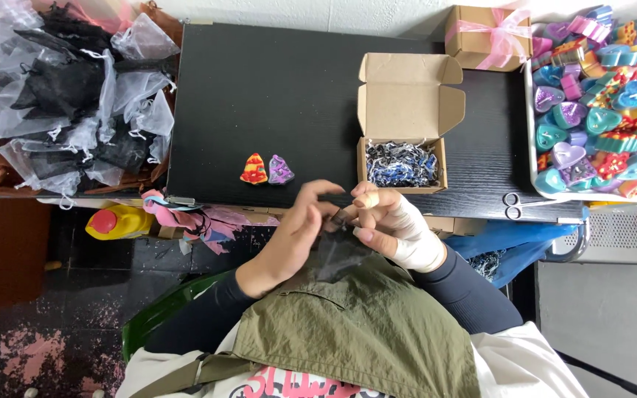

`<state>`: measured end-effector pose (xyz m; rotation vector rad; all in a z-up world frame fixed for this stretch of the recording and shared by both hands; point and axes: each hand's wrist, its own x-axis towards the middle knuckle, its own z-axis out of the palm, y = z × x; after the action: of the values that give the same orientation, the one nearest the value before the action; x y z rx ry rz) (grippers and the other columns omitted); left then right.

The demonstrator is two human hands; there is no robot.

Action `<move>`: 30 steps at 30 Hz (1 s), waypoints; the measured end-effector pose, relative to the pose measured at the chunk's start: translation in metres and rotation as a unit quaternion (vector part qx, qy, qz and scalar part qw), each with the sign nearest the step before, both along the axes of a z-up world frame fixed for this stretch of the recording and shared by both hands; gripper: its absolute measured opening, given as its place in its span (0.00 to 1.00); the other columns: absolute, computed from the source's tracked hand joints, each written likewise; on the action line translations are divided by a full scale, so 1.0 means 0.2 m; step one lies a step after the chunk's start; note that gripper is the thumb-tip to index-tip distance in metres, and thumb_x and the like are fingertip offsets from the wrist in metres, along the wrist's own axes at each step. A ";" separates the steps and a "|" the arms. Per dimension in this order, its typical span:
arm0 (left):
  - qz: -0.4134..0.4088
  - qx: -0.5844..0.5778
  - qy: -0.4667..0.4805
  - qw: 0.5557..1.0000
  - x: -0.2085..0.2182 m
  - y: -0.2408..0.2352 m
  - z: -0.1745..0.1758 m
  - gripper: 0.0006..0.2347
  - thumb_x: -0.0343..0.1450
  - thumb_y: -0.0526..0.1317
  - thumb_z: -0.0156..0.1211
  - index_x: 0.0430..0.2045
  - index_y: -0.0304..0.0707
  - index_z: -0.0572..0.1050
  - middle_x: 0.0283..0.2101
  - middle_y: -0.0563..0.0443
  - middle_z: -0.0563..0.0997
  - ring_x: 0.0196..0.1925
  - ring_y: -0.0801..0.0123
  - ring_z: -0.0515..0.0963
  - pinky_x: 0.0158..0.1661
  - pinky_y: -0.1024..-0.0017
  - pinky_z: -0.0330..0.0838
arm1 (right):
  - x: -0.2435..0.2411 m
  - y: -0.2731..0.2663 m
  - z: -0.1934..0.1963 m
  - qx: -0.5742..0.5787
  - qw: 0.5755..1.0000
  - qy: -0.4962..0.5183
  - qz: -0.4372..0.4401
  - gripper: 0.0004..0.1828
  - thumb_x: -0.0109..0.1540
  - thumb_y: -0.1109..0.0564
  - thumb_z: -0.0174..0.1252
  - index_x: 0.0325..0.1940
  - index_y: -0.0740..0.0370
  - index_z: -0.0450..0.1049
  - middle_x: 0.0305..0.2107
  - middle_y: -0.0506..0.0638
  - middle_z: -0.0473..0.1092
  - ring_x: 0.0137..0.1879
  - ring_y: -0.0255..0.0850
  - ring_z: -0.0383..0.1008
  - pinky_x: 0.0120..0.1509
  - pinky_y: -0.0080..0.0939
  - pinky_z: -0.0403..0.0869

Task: Packing small items into a gift box and tying it with a ribbon.

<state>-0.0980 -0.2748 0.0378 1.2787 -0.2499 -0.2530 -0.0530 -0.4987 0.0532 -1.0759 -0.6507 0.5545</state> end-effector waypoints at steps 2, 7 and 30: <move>-0.063 -0.054 0.067 0.994 0.00 0.03 0.04 0.27 0.76 0.59 0.39 0.60 0.35 0.65 0.46 0.54 0.80 0.49 0.75 0.76 0.53 0.75 0.69 | 0.06 0.04 0.10 -0.065 0.987 -0.147 0.021 0.22 0.67 0.67 0.57 0.65 0.56 0.64 0.31 0.37 0.67 0.46 0.29 0.72 0.72 0.46 0.60; -0.226 -0.173 0.193 0.939 -0.04 0.10 -0.04 0.31 0.69 0.63 0.52 0.54 0.33 0.70 0.48 0.52 0.81 0.56 0.73 0.76 0.62 0.74 0.66 | 0.14 0.16 0.25 -0.129 0.928 -0.334 0.109 0.22 0.67 0.68 0.51 0.65 0.60 0.62 0.20 0.31 0.68 0.31 0.25 0.77 0.73 0.51 0.56; 0.248 0.478 -0.137 0.832 -0.15 0.29 0.13 0.20 0.51 0.32 0.74 0.35 0.29 0.75 0.37 0.41 0.79 0.48 0.46 0.75 0.47 0.57 0.69 | 0.12 0.54 -0.04 -0.376 0.820 -0.373 -0.218 0.37 0.59 0.66 0.71 0.69 0.63 0.61 0.58 0.66 0.66 0.54 0.58 0.74 0.54 0.46 0.76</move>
<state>-0.1287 -0.2164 0.0645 2.3305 -0.0025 0.3145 -0.0281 -0.3902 0.0456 -2.1823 -0.8386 -0.0781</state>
